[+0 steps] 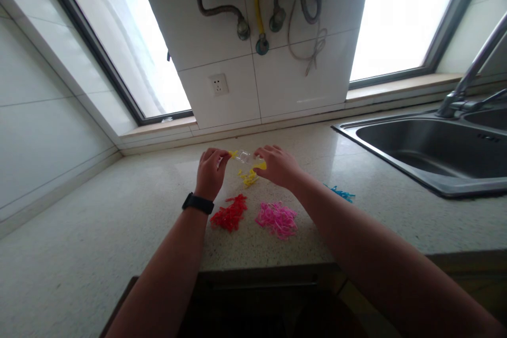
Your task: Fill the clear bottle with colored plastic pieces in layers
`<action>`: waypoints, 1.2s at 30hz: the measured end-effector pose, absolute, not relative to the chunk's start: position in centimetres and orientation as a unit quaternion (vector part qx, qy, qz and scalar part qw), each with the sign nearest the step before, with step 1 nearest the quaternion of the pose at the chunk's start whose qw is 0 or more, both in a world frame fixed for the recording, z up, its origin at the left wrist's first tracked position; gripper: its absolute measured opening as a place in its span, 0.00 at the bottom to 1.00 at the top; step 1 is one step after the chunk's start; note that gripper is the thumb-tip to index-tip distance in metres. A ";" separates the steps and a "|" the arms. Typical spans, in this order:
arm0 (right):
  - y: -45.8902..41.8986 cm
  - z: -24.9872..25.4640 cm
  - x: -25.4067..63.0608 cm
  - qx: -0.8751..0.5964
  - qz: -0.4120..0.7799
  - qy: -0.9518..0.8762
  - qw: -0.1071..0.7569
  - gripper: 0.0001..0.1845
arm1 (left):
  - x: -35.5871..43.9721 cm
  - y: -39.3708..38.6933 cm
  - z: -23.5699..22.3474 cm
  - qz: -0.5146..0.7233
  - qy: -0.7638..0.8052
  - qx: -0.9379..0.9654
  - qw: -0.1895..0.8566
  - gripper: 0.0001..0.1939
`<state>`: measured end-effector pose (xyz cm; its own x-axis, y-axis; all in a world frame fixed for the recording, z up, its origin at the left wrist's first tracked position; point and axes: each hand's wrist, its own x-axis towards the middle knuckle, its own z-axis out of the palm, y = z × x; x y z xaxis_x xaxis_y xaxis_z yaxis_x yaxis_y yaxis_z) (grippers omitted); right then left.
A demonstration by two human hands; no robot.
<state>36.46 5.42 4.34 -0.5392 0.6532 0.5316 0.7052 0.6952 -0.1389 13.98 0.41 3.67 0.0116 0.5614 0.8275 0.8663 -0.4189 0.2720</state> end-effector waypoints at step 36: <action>4.4 4.9 36.2 -0.383 -0.074 -0.888 0.246 0.22 | 14.6 -0.2 4.0 -0.390 -0.502 -0.745 0.205 0.10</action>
<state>36.24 4.44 4.91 -0.5863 0.6428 0.4931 0.7153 0.6965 -0.0574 14.62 -0.19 4.04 0.1924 0.5878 0.7858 0.9068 -0.4126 0.0865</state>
